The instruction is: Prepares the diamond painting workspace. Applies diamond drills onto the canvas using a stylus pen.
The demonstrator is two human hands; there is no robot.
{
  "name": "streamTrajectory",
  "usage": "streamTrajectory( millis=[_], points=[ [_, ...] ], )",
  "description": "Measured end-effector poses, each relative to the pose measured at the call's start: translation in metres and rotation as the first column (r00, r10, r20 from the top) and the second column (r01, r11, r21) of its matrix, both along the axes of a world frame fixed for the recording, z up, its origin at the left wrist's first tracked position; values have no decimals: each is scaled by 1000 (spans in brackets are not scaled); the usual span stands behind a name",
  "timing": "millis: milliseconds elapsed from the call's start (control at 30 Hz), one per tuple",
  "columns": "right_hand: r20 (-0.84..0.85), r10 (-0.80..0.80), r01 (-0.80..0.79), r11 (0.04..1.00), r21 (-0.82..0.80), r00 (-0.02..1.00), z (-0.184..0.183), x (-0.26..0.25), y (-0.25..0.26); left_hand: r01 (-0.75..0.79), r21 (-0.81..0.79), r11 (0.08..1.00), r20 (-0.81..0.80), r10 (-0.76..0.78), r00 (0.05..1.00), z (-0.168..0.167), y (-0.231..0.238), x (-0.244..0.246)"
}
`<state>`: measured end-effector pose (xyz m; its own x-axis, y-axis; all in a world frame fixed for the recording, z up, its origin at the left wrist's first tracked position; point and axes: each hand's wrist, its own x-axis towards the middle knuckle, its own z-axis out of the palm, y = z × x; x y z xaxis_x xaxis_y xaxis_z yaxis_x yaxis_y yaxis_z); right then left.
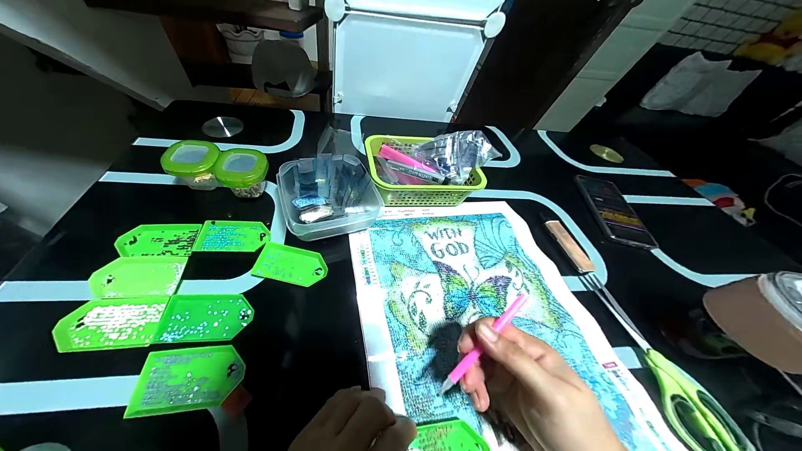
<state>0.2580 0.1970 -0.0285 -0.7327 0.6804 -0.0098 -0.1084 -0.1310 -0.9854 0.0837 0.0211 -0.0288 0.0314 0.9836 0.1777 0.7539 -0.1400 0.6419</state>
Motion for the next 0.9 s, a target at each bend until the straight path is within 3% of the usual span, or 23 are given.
streamTrajectory(
  millis=[133, 267, 467, 900],
  points=[
    [-37, 50, -51, 999, -18, 998, -7, -14, 1, 5, -18, 1000, 24, -5, 1000, 0, 0, 0],
    [26, 83, -86, 970, 229, 996, -11, -22, -4, 15, -20, 1000, 14, -14, 1000, 1, -1, 0],
    [71, 75, -102, 836, 539, 995, -19, -24, -4, 23, -5, 1000, 7, -23, 1000, 0, -1, 0],
    [43, 94, -101, 816, 569, 995, -19, -21, -4, 18, 9, 1000, -30, -18, 999, 0, -1, 0]
  ],
)
